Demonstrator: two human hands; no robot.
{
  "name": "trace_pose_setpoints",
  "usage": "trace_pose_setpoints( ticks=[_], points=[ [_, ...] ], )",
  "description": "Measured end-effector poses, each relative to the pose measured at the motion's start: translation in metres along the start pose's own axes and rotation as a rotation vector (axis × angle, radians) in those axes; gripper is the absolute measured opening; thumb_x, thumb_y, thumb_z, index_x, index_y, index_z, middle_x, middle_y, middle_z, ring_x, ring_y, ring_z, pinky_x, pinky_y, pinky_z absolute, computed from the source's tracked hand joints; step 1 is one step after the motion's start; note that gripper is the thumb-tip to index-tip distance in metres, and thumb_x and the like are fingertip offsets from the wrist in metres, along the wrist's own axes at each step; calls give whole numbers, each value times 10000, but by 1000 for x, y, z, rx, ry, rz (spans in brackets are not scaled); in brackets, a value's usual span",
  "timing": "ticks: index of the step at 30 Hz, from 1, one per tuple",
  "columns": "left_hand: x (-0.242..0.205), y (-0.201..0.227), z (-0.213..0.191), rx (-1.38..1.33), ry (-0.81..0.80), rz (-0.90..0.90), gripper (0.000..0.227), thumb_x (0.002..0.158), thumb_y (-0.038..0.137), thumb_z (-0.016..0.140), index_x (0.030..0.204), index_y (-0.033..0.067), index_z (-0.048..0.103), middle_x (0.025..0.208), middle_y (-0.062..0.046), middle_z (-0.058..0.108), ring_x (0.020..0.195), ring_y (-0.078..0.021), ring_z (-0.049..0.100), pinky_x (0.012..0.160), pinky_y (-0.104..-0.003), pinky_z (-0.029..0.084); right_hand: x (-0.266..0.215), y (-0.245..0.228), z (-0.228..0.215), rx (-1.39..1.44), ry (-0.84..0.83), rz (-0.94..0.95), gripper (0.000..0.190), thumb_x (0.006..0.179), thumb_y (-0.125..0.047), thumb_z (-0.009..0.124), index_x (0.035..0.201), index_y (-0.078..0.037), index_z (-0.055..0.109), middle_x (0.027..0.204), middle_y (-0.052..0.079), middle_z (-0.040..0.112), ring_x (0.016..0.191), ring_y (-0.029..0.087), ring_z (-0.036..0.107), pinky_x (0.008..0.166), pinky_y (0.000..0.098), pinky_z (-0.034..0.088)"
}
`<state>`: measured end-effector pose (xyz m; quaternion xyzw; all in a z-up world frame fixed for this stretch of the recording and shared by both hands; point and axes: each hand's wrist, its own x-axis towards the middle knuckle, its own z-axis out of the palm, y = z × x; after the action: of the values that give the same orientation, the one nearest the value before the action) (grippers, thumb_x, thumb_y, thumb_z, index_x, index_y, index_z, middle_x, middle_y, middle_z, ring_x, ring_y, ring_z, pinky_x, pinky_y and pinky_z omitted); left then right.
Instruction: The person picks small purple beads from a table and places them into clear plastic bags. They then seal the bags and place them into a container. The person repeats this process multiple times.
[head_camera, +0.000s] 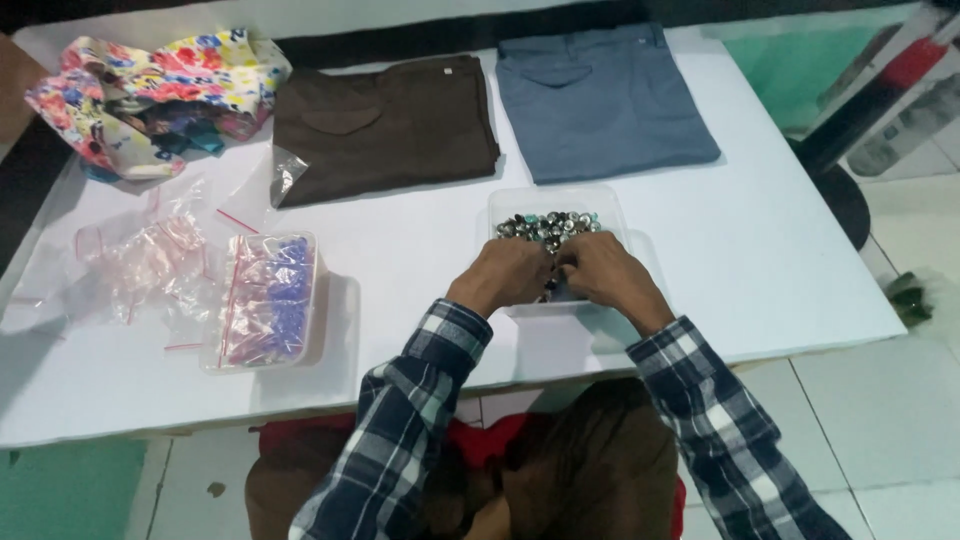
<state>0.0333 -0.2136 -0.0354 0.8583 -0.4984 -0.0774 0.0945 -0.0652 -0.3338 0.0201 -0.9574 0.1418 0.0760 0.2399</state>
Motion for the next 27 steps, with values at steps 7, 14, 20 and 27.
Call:
trace_pose_setpoints(
  ticks=[7,14,20,27],
  points=[
    [-14,-2,-6,-197,153,9,274,852,95,615,1109,107,711,918,-135,744,865,-354,732,814,-466,599,9,12,7,16,46,-83,287,839,-53,626,1091,11,750,1051,268,736,1078,479,671,911,533,549],
    [-21,-6,0,-357,290,-17,258,964,87,524,1188,126,648,1055,-107,669,945,-309,702,840,-424,593,13,1,14,-104,-65,-47,317,759,-36,614,1033,12,767,996,239,758,1025,437,703,855,498,569],
    [-19,-6,1,-362,295,-8,212,1015,129,518,1203,164,610,1089,-74,648,969,-269,701,849,-399,597,13,-5,-2,-115,-125,-19,332,830,-56,606,1116,0,765,1073,241,761,1069,439,695,900,498,561],
    [-25,-3,-4,-334,255,-53,195,1030,130,510,1201,171,595,1120,-66,640,1007,-257,695,854,-387,588,78,42,46,-658,-301,-35,308,721,-102,763,1024,-48,774,944,140,776,935,344,748,794,483,599]
  ],
)
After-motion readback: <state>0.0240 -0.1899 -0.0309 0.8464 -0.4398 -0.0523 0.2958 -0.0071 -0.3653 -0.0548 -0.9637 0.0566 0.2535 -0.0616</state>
